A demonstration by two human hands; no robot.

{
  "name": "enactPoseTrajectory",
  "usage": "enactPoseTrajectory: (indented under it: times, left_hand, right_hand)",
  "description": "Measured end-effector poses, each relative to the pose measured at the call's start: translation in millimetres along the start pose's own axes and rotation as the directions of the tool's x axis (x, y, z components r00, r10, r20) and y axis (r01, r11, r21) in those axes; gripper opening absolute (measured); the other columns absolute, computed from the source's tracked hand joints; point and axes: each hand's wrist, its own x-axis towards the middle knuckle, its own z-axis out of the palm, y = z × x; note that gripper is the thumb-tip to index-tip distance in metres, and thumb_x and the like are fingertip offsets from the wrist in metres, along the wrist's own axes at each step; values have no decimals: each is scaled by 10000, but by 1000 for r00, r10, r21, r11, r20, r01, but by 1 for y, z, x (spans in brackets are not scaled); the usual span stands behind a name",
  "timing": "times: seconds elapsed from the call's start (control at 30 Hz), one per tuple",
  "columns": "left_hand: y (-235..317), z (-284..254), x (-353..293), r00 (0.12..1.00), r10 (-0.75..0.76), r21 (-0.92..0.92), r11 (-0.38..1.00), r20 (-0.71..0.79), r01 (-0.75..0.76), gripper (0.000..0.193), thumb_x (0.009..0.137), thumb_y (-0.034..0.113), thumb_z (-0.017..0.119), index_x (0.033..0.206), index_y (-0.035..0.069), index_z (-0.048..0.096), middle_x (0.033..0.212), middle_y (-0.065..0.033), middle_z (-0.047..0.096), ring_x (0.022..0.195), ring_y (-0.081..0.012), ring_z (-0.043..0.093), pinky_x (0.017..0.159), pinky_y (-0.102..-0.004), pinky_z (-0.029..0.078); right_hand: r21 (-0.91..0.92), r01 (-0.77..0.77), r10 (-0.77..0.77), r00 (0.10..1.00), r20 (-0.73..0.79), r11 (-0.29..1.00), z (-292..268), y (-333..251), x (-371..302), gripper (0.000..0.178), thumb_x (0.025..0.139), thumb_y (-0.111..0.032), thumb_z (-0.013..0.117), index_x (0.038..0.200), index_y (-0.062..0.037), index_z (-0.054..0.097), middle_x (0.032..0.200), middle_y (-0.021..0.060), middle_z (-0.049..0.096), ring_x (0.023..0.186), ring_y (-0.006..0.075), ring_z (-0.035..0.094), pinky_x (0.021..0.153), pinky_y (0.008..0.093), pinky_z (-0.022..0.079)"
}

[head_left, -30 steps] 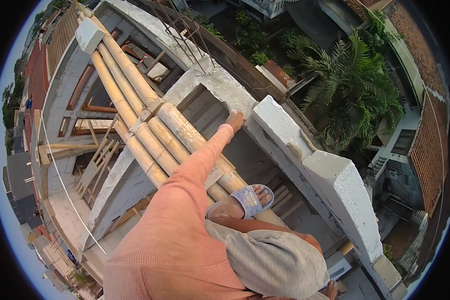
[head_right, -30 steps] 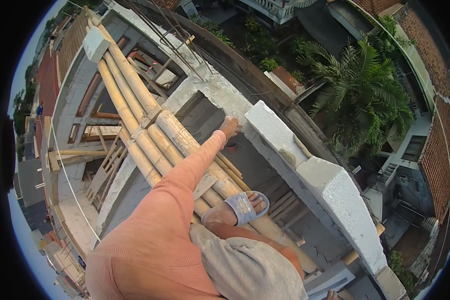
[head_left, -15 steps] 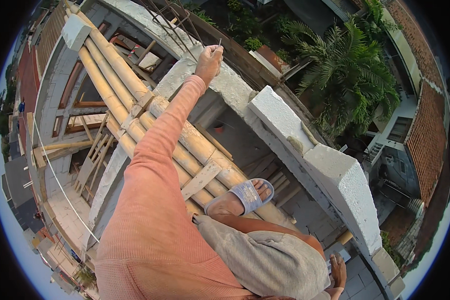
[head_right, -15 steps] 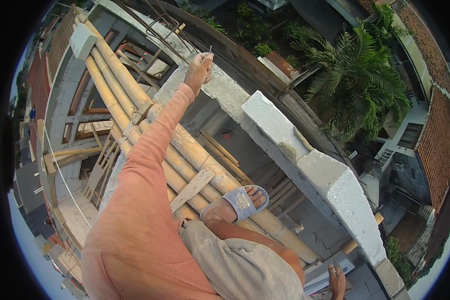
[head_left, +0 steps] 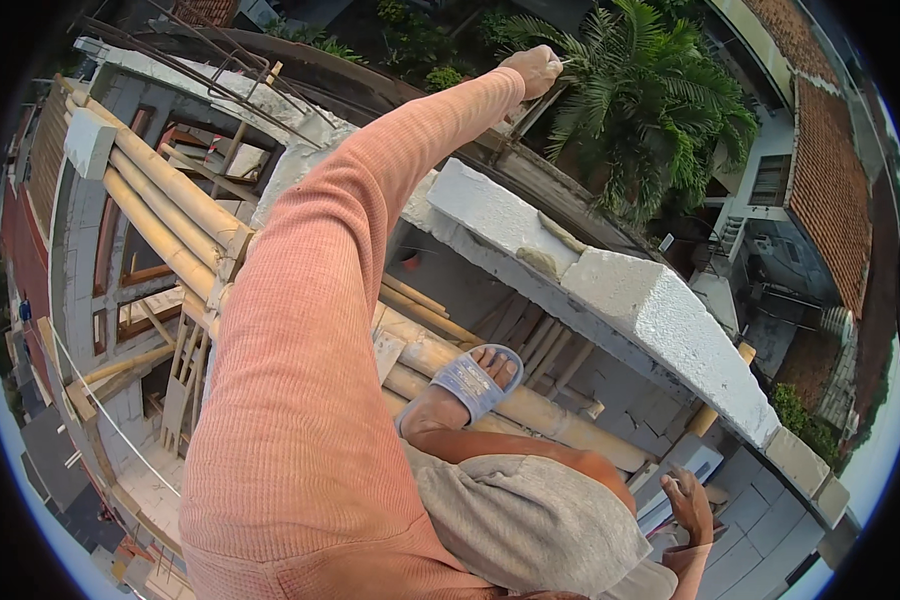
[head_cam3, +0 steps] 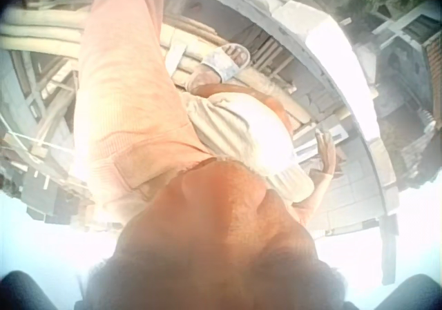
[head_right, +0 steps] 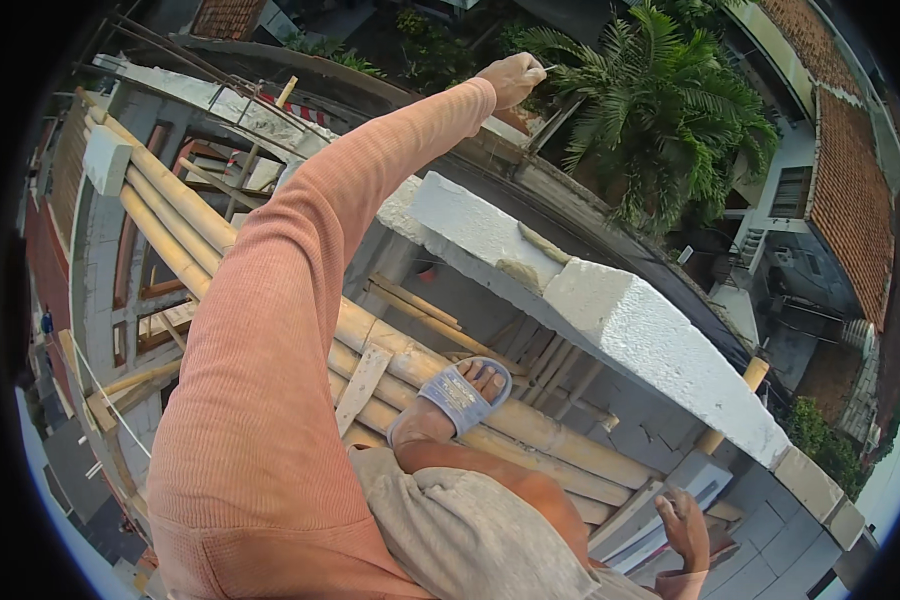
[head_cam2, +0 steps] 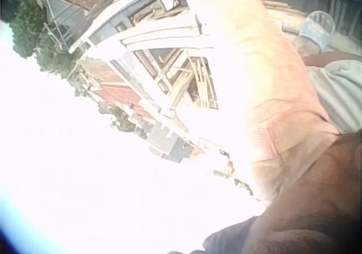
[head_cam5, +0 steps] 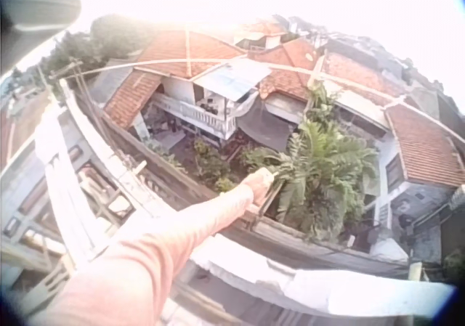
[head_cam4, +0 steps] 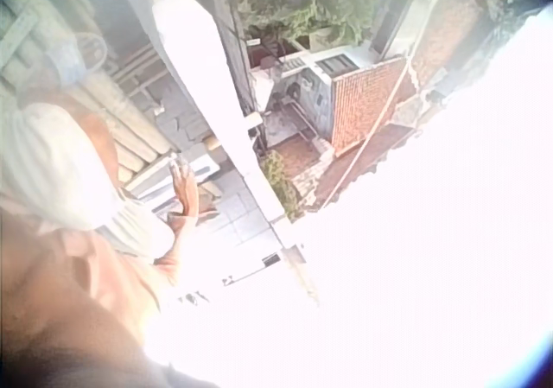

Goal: The person applies mortar onto the top of a wall using a trowel, receives concrete blocks from a coworker below, places them on the mortar, and marks a block using a nail.

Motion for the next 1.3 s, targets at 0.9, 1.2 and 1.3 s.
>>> enactPoseTrajectory:
  times: [0.9,1.2,1.3]
  left_hand:
    - [-323,-33,-34,936,-19,106,994,352,-20,233,941,367,582,920,137,552,749,-40,569,651,-158,501,589,-358,457]
    - [-276,-154,63,926,-84,201,965,-368,168,218,938,371,558,1008,178,633,719,-10,566,590,-166,540,525,-348,418]
    - [-273,-79,52,886,-446,-326,862,-123,389,242,979,380,560,1103,172,565,739,5,592,649,-159,622,606,-318,526]
  right_hand:
    - [638,-266,241,962,129,723,139,20,-79,569,1028,-507,412,1267,-32,614,1201,219,628,1120,392,583,968,448,451]
    - [523,-326,320,942,105,788,258,128,-125,441,1036,-412,425,1206,-63,634,1123,222,634,1059,364,604,918,453,460]
    - [399,-337,340,938,66,853,250,137,-126,443,1038,-412,425,1178,-48,636,1106,223,634,1041,366,607,905,457,461]
